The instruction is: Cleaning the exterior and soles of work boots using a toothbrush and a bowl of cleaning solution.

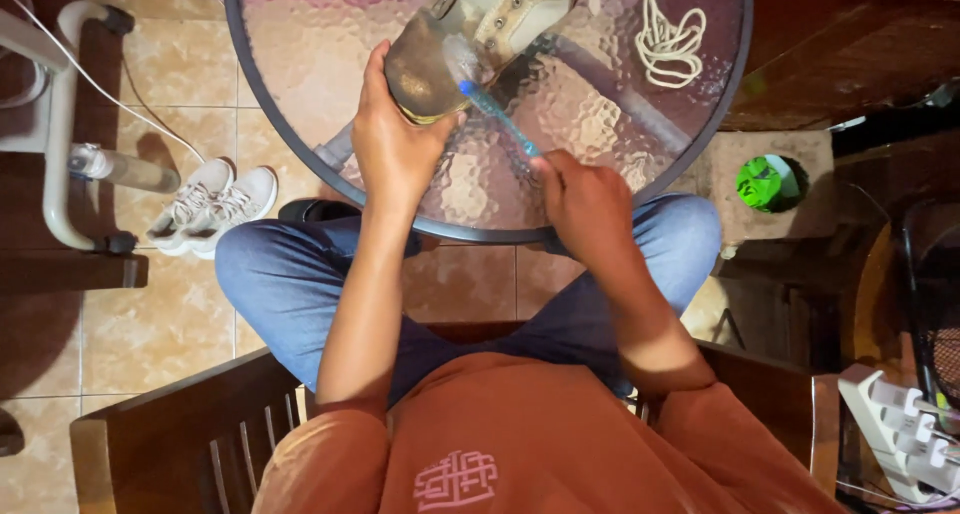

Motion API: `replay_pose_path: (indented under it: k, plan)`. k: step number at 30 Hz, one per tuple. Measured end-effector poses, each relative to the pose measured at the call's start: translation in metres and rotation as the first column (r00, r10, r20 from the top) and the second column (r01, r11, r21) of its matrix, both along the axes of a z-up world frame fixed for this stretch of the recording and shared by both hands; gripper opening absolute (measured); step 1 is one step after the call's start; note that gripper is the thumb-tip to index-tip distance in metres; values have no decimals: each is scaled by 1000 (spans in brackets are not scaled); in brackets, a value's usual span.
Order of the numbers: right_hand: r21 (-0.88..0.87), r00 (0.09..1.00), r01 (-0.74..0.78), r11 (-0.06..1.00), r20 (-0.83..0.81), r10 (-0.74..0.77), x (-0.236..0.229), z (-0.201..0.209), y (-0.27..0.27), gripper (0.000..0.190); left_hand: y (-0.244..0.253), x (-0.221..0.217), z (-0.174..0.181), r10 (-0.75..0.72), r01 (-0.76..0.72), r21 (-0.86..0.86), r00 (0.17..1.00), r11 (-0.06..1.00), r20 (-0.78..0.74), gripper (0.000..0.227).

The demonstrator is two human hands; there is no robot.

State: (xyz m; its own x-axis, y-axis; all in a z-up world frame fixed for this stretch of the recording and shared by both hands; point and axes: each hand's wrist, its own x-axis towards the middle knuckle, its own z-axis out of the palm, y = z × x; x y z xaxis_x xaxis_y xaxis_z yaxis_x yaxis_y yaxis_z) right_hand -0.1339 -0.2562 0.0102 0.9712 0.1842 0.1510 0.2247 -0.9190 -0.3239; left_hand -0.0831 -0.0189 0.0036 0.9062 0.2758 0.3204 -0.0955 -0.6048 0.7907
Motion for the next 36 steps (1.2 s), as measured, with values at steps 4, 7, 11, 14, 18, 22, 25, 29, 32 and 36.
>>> replay_pose_path:
  k: [4,7,11,14,18,22,25,29,32,36]
  plan:
    - [28,943,-66,997,327,53,38,-5,8,17,1,2,-3,-6,6,30,1000,1000,12,99]
    - [14,999,-11,1000,40,11,61,-1,30,43,2,0,-5,-14,14,31,1000,999,14,101]
    - [26,999,-6,1000,37,5,37,4,35,32,0,1,-3,-13,13,10,999,1000,51,96]
    - [14,1000,-18,1000,14,18,8,10,14,31,0,0,-5,0,0,0,999,1000,33,97]
    - [26,961,-142,989,242,132,22,11,-1,21,2,1,-5,-9,8,29,1000,1000,3,101]
    - [-23,997,47,999,-53,-48,64,11,37,43,1,1,-6,-15,13,46,999,999,41,99]
    - [-53,998,10,999,-60,-13,56,4,52,48,1,1,-5,1,-3,34,999,999,49,91]
    - [2,984,-87,996,156,85,15,13,27,28,1,1,-7,1,-1,2,1000,1000,26,100]
    - [12,995,-73,997,62,72,21,19,3,29,1,2,-1,7,-7,-22,1000,1000,15,99]
    - [-41,969,-65,997,236,73,49,-5,8,31,0,-1,-1,-6,6,-3,1000,1000,16,98]
